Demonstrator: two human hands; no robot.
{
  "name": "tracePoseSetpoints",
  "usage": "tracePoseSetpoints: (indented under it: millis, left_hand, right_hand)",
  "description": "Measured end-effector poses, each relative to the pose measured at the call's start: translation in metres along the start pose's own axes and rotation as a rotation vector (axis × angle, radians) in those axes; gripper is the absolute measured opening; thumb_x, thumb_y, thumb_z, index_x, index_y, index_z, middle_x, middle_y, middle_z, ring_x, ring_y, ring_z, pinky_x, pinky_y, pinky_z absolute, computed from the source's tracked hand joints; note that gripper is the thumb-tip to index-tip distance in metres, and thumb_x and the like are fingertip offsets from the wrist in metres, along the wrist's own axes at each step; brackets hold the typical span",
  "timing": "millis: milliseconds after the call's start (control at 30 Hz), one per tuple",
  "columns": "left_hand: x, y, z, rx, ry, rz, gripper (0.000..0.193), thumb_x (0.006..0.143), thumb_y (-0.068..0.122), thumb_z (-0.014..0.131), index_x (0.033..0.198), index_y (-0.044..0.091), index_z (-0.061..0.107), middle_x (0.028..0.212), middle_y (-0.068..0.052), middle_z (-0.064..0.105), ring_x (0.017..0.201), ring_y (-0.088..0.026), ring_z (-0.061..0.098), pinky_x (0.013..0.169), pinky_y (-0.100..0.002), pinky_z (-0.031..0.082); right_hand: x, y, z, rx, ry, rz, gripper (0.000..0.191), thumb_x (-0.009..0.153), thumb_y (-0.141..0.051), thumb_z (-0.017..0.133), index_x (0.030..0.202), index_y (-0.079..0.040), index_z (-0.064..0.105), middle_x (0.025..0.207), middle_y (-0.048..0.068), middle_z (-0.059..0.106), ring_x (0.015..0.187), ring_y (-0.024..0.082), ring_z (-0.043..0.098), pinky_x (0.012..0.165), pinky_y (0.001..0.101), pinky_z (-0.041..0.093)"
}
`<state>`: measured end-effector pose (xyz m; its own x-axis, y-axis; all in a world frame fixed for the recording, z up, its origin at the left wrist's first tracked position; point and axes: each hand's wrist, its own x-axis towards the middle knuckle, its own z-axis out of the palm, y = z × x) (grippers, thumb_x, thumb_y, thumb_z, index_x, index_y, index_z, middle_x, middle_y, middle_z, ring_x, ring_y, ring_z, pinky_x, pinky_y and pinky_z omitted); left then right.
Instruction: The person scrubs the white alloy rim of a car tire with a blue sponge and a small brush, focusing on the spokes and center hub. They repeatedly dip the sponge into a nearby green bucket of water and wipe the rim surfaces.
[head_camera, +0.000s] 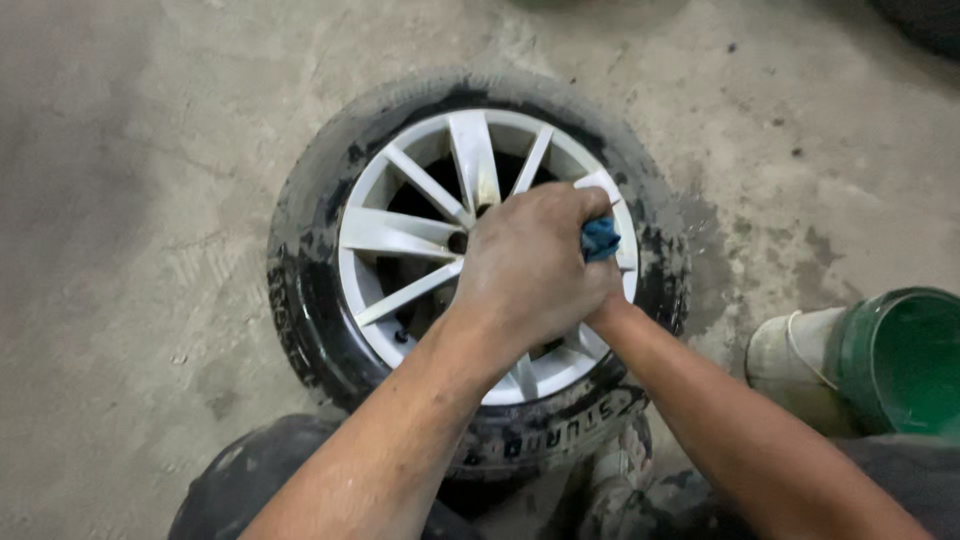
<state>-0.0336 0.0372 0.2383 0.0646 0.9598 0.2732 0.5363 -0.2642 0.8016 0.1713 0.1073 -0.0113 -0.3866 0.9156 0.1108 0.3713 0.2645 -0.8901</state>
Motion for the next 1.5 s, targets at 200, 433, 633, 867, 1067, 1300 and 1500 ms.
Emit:
tracePoseSetpoints:
  millis: [200,433,633,867,1067,1300,1500]
  left_hand:
    - [0.001,-0.003,0.004,0.023,-0.001,0.038,0.035,0.068,0.014,0.07,0.103,0.012,0.075,0.094,-0.011,0.073,0.097,-0.034,0.07,0.084,-0.047,0.054]
    - [-0.002,-0.002,0.0,0.03,-0.045,-0.024,0.037,0.068,0.018,0.074,0.104,0.01,0.076,0.096,-0.011,0.073,0.096,-0.033,0.071,0.086,-0.045,0.054]
    - [0.001,0.003,-0.003,0.0,-0.06,-0.049,0.035,0.068,0.018,0.076,0.102,0.01,0.075,0.096,-0.009,0.073,0.093,-0.029,0.072,0.085,-0.043,0.055]
    - [-0.003,-0.002,0.002,0.021,-0.012,0.01,0.032,0.071,0.018,0.077,0.102,0.009,0.076,0.094,-0.011,0.073,0.094,-0.033,0.071,0.085,-0.046,0.055]
    - [0.001,-0.003,0.004,0.025,-0.004,0.031,0.036,0.066,0.022,0.079,0.1,0.009,0.076,0.093,-0.013,0.072,0.093,-0.035,0.07,0.082,-0.046,0.054]
    - [-0.003,-0.003,0.005,0.018,0.004,0.019,0.034,0.068,0.021,0.078,0.1,0.01,0.075,0.091,-0.012,0.072,0.091,-0.034,0.07,0.083,-0.046,0.055]
    - [0.001,-0.001,0.001,0.018,0.001,0.043,0.035,0.065,0.019,0.079,0.097,0.007,0.075,0.089,-0.014,0.071,0.088,-0.035,0.07,0.081,-0.046,0.054]
  right_hand:
    - [0.001,-0.002,0.003,0.458,-0.039,0.027,0.053,0.099,-0.016,0.071,0.144,-0.007,0.044,0.143,0.006,0.051,0.133,0.02,0.052,0.114,0.0372,0.045]
    - [0.009,0.005,0.003,0.27,-0.045,0.099,0.054,0.097,-0.016,0.069,0.144,-0.008,0.044,0.143,0.009,0.052,0.133,0.023,0.051,0.114,0.0381,0.042]
    - [0.003,0.001,0.0,0.204,-0.102,0.095,0.056,0.101,-0.021,0.06,0.151,-0.012,0.037,0.151,0.007,0.048,0.142,0.022,0.045,0.12,0.0358,0.035]
    - [0.007,-0.004,0.0,0.344,-0.054,0.073,0.061,0.098,-0.019,0.064,0.151,-0.01,0.036,0.151,0.01,0.046,0.142,0.024,0.042,0.119,0.0387,0.032]
    - [0.009,-0.007,0.0,0.172,-0.082,0.035,0.059,0.1,-0.019,0.061,0.152,-0.01,0.035,0.153,0.01,0.044,0.143,0.024,0.041,0.12,0.0387,0.031]
    - [0.01,-0.01,-0.003,0.121,-0.084,0.028,0.057,0.102,-0.019,0.058,0.153,-0.01,0.035,0.155,0.01,0.043,0.145,0.023,0.04,0.121,0.0386,0.03]
    - [0.021,-0.014,0.012,0.415,-0.114,0.073,0.055,0.104,-0.019,0.056,0.155,-0.01,0.035,0.157,0.01,0.041,0.146,0.023,0.039,0.123,0.0386,0.03]
